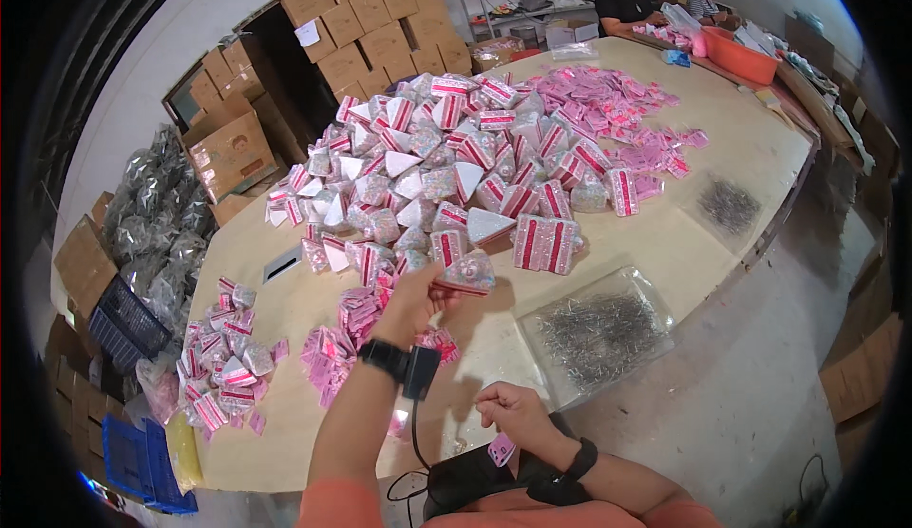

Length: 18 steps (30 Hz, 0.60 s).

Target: The person repeatedly picks small triangular packages containing colorful beads, inserts a metal pin into each one, and places the finished items on the table. The process is performed one at a time in a repetitive assembly loop.

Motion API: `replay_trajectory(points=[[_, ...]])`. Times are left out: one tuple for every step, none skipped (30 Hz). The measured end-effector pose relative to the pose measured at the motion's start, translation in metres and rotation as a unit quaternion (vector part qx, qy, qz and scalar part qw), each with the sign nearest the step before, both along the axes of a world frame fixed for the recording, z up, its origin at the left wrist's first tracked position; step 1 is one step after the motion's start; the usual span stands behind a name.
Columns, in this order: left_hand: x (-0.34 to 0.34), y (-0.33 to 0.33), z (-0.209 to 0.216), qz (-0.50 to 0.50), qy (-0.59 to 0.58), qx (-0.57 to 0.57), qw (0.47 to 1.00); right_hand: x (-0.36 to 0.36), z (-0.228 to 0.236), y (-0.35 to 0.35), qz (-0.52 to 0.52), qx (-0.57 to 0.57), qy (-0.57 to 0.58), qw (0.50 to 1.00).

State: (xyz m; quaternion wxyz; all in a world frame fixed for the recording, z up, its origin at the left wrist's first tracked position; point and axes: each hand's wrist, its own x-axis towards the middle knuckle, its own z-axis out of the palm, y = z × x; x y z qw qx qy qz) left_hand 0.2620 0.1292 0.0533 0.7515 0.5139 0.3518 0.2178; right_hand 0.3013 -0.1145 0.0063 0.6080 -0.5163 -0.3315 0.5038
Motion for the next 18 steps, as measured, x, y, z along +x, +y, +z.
replay_trajectory(points=[[-0.016, -0.006, -0.005, 0.001, -0.074, -0.069, 0.995, 0.0, 0.002, 0.0, 0.0, 0.002, -0.004, 1.0], [-0.033, -0.018, -0.005, 0.008, -0.104, -0.104, 0.989, -0.001, 0.003, 0.0, 0.006, 0.004, -0.006, 1.0], [-0.046, -0.033, -0.003, 0.009, -0.136, -0.141, 0.981, 0.001, -0.001, 0.001, 0.006, -0.014, -0.019, 1.0], [-0.057, -0.047, -0.001, 0.009, -0.167, -0.177, 0.97, 0.002, -0.004, 0.002, 0.002, -0.002, -0.01, 1.0], [-0.066, -0.06, -0.001, 0.024, -0.192, -0.175, 0.965, 0.002, -0.007, 0.002, 0.002, 0.009, -0.001, 1.0], [-0.075, -0.072, -0.002, 0.04, -0.219, -0.174, 0.959, 0.002, -0.004, 0.002, 0.003, 0.019, 0.006, 1.0], [-0.082, -0.083, -0.003, 0.055, -0.244, -0.172, 0.953, 0.002, 0.008, -0.004, 0.016, 0.026, 0.023, 0.999], [-0.091, -0.093, -0.005, 0.072, -0.26, -0.178, 0.946, 0.0, 0.022, -0.007, 0.024, 0.037, 0.012, 0.999], [-0.1, -0.104, -0.011, 0.089, -0.275, -0.186, 0.939, -0.003, 0.033, -0.011, 0.031, 0.045, 0.001, 0.998], [-0.106, -0.113, -0.012, 0.105, -0.29, -0.194, 0.931, -0.004, 0.043, -0.012, 0.037, 0.054, -0.009, 0.998], [-0.112, -0.123, -0.009, 0.111, -0.278, -0.167, 0.94, -0.006, 0.05, -0.011, 0.041, 0.061, -0.012, 0.997], [-0.118, -0.128, -0.008, 0.101, -0.283, -0.146, 0.942, -0.008, 0.061, -0.01, 0.038, 0.073, -0.022, 0.996], [-0.123, -0.132, -0.007, 0.092, -0.288, -0.125, 0.945, -0.012, 0.072, -0.009, 0.035, 0.086, -0.031, 0.995], [-0.127, -0.135, -0.005, 0.081, -0.293, -0.101, 0.947, -0.014, 0.079, -0.006, 0.032, 0.102, -0.041, 0.993], [-0.131, -0.139, 0.001, 0.077, -0.297, -0.082, 0.948, -0.014, 0.08, -0.002, 0.035, 0.124, -0.093, 0.987], [-0.134, -0.142, 0.009, 0.072, -0.3, -0.063, 0.949, -0.017, 0.085, 0.0, 0.024, 0.133, -0.122, 0.983], [-0.14, -0.144, 0.014, 0.073, -0.302, -0.039, 0.95, -0.023, 0.094, 0.002, 0.017, 0.146, -0.148, 0.978], [-0.144, -0.145, 0.015, 0.086, -0.298, -0.002, 0.951, -0.029, 0.102, 0.004, 0.01, 0.159, -0.174, 0.972]])
